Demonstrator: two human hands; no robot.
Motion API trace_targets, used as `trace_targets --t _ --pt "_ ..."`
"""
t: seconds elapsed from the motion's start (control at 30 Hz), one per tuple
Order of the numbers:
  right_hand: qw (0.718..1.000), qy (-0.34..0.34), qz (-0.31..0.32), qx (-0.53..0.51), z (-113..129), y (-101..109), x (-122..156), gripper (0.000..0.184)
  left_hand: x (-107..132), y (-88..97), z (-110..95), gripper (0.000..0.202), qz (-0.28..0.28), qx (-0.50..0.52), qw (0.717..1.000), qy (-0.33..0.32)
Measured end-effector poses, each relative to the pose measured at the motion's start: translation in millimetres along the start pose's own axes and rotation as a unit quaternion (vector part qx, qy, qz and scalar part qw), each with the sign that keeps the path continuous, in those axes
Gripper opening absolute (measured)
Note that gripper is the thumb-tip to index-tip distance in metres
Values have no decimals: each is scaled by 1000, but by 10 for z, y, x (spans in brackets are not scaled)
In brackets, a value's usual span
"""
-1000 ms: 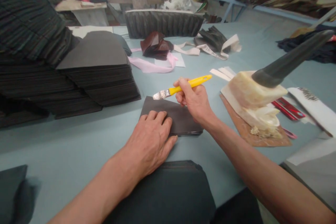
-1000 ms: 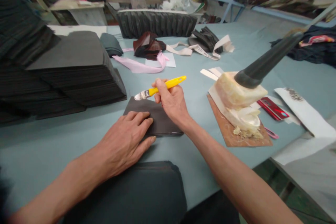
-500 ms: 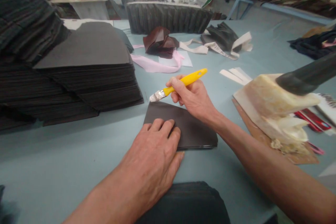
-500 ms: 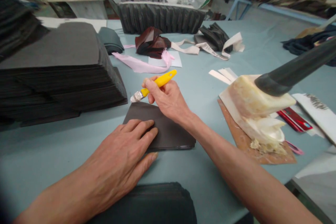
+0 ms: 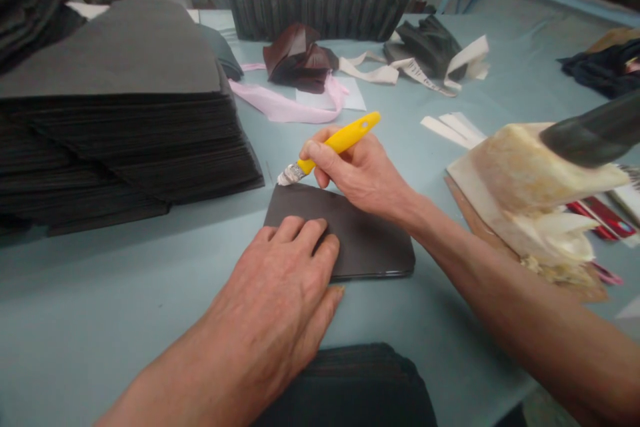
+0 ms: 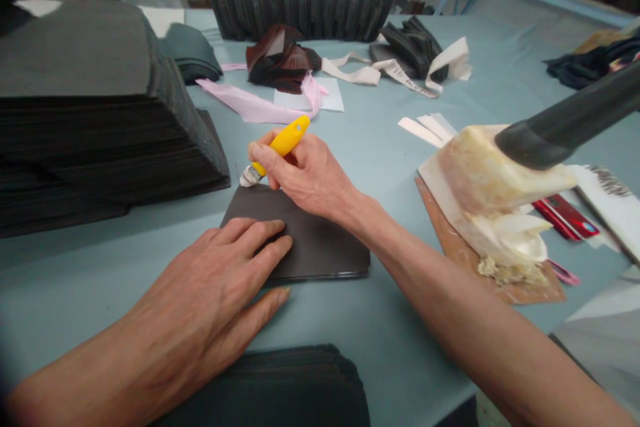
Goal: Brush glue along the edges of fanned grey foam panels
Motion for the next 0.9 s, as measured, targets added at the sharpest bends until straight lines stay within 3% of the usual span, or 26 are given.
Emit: trace_targets --t 0.27,0.47,0.7,0.9 --pt "998 7 52 37 64 87 5 48 6 48 2 36 -7 6 1000 1" --pt "997 4 58 55 105 171 62 48 32 31 19 35 -76 12 997 -16" --pt "997 -9 58 57 142 264 153 45 -23 65 12 39 12 4 1000 14" --pt "996 -22 60 67 181 394 257 44 -40 60 33 44 12 10 1000 18"
Point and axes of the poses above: each hand's wrist, its own x-axis away from the middle knuckle, its own y-axis out of the back of the hand, z = x × y, the point moved 5 cm from there along -x, towards the middle knuckle, and after that the axes turned 7 degrees about y, right-handed, at the moved point
